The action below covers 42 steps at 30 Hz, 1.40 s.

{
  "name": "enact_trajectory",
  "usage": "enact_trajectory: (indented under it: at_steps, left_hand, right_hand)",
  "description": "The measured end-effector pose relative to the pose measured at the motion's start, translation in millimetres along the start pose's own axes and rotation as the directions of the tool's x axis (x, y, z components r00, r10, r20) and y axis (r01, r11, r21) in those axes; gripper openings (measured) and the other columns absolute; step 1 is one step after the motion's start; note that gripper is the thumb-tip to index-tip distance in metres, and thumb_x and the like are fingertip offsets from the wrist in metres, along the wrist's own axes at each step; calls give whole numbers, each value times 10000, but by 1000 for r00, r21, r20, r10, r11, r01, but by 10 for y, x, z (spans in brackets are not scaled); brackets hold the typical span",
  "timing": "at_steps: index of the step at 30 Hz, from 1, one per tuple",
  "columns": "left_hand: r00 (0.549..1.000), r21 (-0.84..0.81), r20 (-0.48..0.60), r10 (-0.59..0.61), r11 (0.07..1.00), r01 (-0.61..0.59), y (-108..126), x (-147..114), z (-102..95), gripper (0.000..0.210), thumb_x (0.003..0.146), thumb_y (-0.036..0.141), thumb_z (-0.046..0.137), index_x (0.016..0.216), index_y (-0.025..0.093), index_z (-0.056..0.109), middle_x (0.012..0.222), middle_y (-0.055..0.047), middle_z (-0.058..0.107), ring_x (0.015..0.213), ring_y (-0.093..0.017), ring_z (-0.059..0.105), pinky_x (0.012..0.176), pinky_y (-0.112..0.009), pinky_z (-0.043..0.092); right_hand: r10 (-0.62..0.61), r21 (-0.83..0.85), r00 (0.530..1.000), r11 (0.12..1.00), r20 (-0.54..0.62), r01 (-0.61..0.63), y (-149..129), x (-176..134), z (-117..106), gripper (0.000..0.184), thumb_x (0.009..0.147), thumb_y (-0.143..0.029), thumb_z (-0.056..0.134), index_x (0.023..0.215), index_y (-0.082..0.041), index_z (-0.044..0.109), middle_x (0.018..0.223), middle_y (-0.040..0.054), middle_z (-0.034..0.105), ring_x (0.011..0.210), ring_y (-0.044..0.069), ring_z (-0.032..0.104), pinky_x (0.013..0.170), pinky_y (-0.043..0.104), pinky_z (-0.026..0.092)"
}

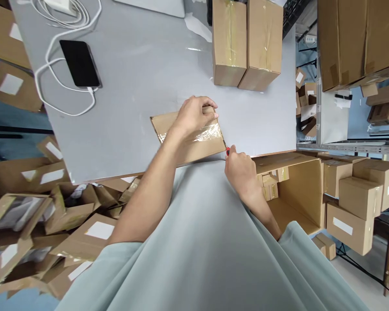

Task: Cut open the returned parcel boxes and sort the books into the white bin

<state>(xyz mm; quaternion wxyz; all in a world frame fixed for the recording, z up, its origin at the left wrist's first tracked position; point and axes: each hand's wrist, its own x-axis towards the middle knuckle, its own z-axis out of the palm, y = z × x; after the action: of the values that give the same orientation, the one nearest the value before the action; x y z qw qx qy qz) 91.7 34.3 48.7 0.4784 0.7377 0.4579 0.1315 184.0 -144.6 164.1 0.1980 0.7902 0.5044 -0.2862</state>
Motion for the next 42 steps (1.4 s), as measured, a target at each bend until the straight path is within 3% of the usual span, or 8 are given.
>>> enact_trajectory:
  at_steps: [5, 10, 15, 21, 28, 34, 38, 42]
  left_hand:
    - [999, -3, 44, 17, 1000, -17, -9, 13, -45, 263, 871, 305, 765, 1125, 323, 833, 1252, -37, 832, 1251, -337, 710, 1152, -511, 547]
    - [997, -20, 80, 16, 1000, -15, -8, 6, -93, 331, 878, 305, 740, 1197, 285, 826, 1361, -51, 803, 1268, -328, 702, 1166, -487, 538]
    - [997, -32, 76, 24, 999, -21, -4, 9, -81, 299, 848, 289, 748, 1137, 287, 824, 1329, -58, 804, 1292, -351, 675, 1217, -536, 492]
    - [998, -10, 40, 54, 999, -54, 6, 25, -21, 204, 852, 313, 741, 1047, 310, 801, 1119, -36, 827, 1177, -333, 702, 1339, -616, 349]
    - [998, -61, 35, 43, 997, -41, 48, -8, -33, 174, 863, 297, 761, 1033, 323, 792, 1167, -30, 823, 1234, -353, 676, 1329, -634, 347]
    - [998, -71, 23, 52, 996, -50, 17, 12, -9, 163, 859, 279, 771, 1017, 311, 792, 1197, -32, 820, 1267, -360, 680, 1338, -643, 340]
    - [998, -88, 17, 60, 994, -58, -17, 20, 33, 178, 862, 297, 778, 1034, 341, 791, 1189, -21, 816, 1285, -350, 683, 1374, -691, 277]
    - [998, -108, -8, 54, 993, -55, -1, -16, 81, 153, 872, 302, 757, 1019, 318, 794, 1176, -32, 811, 1269, -340, 696, 1399, -718, 186]
  right_hand:
    - [-15, 35, 997, 999, -70, 18, 7, 97, -36, 502, 1178, -206, 395, 1660, -68, 427, 1107, 221, 829, 1066, 329, 820, 924, 411, 614]
    - [-41, 87, 993, 995, -113, 51, -32, 284, -57, 488, 1171, -224, 385, 1630, -70, 451, 1143, 225, 827, 1089, 325, 800, 951, 417, 607]
    - [-48, 94, 992, 994, -114, 58, -49, 329, -61, 509, 1176, -237, 380, 1661, -87, 421, 1170, 218, 826, 1113, 324, 793, 984, 414, 594]
    - [-43, 81, 993, 995, -109, 52, -68, 383, -91, 485, 1168, -229, 365, 1620, -97, 482, 1187, 207, 824, 1118, 339, 782, 995, 438, 585]
    - [-49, 77, 992, 995, -120, 58, -112, 384, -132, 477, 1159, -218, 374, 1600, -98, 507, 1187, 202, 823, 1117, 336, 776, 991, 432, 574]
    - [57, 49, 990, 997, -128, -51, -295, 410, -129, 393, 1158, -154, 380, 1495, -62, 563, 1183, 248, 808, 1115, 333, 787, 959, 416, 585]
    - [81, 58, 989, 996, -122, -75, -348, 434, -161, 347, 1156, -126, 387, 1415, -94, 616, 1198, 230, 806, 1132, 313, 786, 965, 395, 583]
    - [98, 18, 995, 995, -3, -98, -229, 311, -106, 340, 1145, -135, 399, 1343, -112, 675, 1216, 225, 804, 1141, 327, 781, 930, 392, 583]
